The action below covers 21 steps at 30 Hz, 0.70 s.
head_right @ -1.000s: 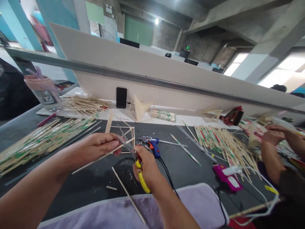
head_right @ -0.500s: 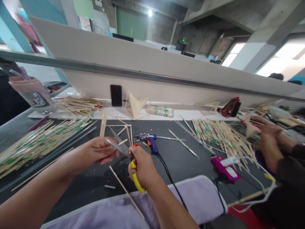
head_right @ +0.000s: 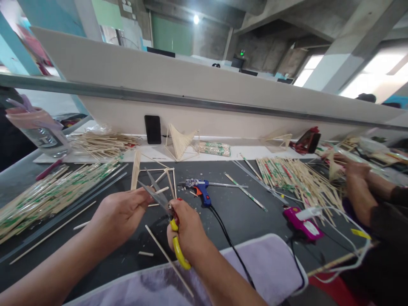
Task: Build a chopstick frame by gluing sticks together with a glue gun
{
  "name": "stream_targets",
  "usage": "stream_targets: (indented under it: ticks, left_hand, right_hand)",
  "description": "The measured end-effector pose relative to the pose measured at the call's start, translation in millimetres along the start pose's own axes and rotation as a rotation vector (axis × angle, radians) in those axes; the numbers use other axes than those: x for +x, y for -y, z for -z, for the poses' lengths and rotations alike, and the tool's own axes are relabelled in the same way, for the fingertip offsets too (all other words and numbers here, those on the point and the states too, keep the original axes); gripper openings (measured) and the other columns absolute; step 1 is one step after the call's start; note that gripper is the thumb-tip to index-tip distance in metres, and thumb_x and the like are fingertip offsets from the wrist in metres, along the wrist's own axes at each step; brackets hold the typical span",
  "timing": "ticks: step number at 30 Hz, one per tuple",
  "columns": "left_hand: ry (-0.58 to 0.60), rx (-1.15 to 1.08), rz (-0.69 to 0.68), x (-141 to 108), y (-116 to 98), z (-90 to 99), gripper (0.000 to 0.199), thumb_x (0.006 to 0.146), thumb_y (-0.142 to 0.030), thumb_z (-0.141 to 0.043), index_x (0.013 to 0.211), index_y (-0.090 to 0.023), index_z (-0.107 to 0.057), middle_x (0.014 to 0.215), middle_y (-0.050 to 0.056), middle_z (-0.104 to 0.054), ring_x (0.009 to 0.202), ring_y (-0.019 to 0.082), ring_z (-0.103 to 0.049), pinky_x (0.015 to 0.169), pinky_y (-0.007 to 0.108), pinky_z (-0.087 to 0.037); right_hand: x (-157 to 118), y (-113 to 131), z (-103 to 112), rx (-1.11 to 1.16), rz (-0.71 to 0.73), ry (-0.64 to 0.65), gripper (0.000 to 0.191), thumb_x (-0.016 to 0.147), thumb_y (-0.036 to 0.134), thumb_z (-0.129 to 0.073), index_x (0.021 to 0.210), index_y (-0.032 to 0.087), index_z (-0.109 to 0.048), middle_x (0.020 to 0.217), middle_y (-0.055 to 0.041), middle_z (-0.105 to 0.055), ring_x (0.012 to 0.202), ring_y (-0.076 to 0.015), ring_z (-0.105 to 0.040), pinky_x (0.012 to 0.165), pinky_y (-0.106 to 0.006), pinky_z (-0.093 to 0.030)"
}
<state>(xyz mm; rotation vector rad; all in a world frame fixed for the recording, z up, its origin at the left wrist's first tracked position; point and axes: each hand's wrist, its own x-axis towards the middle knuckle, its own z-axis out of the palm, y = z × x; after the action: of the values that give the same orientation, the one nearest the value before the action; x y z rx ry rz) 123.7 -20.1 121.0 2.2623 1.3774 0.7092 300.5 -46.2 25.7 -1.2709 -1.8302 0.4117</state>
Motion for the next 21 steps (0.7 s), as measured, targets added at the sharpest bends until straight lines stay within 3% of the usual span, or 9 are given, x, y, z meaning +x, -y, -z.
stream_targets:
  ticks: [3, 5, 10, 15, 21]
  left_hand:
    - [0.040, 0.244, -0.050, 0, -3, -2.1, 0.025, 0.081, -0.017, -0.039, 0.078, -0.021, -0.063, 0.074, 0.005, -0.067, 0.068, 0.019, -0.062, 0.063, 0.027, -0.041]
    - [0.059, 0.258, -0.058, 0, -4, -3.1, 0.024, 0.082, -0.017, -0.038, 0.078, -0.021, -0.062, 0.072, 0.005, -0.066, 0.068, 0.019, -0.062, 0.062, 0.026, -0.041]
    - [0.178, -0.090, -0.090, 5, 1, 3.5, 0.023, 0.084, -0.017, -0.037, 0.070, -0.019, -0.056, 0.071, 0.002, -0.061, 0.068, 0.015, -0.057, 0.064, 0.023, -0.041]
    - [0.344, -0.340, -0.065, 11, 6, 12.7, 0.025, 0.083, -0.016, -0.040, 0.059, -0.017, -0.050, 0.066, -0.001, -0.053, 0.064, 0.013, -0.051, 0.061, 0.023, -0.038]
    - [0.230, -0.427, -0.059, 8, 4, 3.7, 0.025, 0.079, -0.013, -0.043, 0.054, -0.018, -0.047, 0.061, -0.001, -0.051, 0.057, 0.012, -0.047, 0.055, 0.023, -0.036]
  right_hand:
    - [-1, -2, 2, 0.065, 0.002, 0.022, 0.041, 0.056, 0.010, -0.045, 0.094, 0.021, -0.056, 0.071, 0.0007, -0.053, 0.064, -0.0137, -0.051, 0.053, -0.022, -0.038]
    - [-2, -3, 3, 0.093, -0.014, 0.026, 0.038, 0.056, 0.010, -0.046, 0.090, 0.021, -0.057, 0.069, 0.0011, -0.051, 0.062, -0.0137, -0.051, 0.051, -0.022, -0.037]
    - [-2, -7, 2, 0.036, 0.045, -0.027, 0.043, 0.055, 0.007, -0.044, 0.093, 0.022, -0.055, 0.071, 0.0015, -0.050, 0.061, -0.0127, -0.048, 0.055, -0.024, -0.038]
    - [-3, -16, 1, -0.040, 0.116, 0.015, 0.050, 0.058, 0.006, -0.044, 0.104, 0.022, -0.053, 0.079, 0.0002, -0.053, 0.067, -0.0134, -0.049, 0.062, -0.025, -0.041]
    - [-4, -19, 0, -0.041, 0.117, 0.015, 0.053, 0.056, 0.005, -0.044, 0.106, 0.022, -0.052, 0.084, -0.0008, -0.054, 0.068, -0.0136, -0.048, 0.064, -0.026, -0.042]
